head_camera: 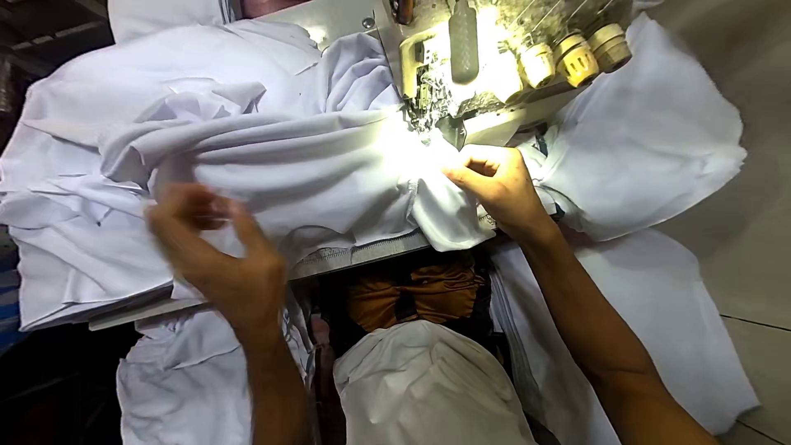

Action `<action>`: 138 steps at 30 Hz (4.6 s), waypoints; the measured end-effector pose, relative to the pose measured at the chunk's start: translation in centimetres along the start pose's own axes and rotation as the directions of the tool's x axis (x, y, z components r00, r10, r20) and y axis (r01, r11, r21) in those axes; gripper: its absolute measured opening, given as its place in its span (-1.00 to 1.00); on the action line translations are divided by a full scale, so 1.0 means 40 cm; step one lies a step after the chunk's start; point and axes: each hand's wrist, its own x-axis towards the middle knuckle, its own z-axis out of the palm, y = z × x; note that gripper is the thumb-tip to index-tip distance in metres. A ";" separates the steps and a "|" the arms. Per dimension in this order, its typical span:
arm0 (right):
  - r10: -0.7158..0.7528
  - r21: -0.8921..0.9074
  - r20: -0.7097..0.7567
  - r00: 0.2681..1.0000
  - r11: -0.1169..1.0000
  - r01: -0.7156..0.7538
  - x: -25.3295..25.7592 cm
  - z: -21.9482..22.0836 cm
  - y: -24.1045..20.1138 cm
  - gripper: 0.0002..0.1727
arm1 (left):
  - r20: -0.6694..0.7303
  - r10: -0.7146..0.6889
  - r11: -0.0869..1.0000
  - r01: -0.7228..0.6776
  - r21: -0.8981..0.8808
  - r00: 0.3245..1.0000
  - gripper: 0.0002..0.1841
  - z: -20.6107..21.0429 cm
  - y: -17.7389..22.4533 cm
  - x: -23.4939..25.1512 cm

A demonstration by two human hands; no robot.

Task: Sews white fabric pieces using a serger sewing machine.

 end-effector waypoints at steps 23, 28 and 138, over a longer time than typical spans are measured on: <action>0.159 0.572 0.340 0.927 0.747 -0.338 -0.027 -0.084 0.053 -0.66 | 0.595 -0.463 0.012 0.676 -0.737 0.657 -0.72 0.225 0.201 -0.225; 0.231 0.700 0.413 0.881 0.539 -0.469 -0.046 -0.023 0.047 -0.61 | 0.484 -0.410 0.220 0.598 -0.770 0.773 -0.75 0.162 0.144 -0.180; 0.192 0.151 -0.188 0.963 0.975 -0.164 -0.198 0.094 0.025 -0.89 | 0.563 -0.208 0.579 0.564 -0.588 0.800 -0.79 0.117 0.068 -0.164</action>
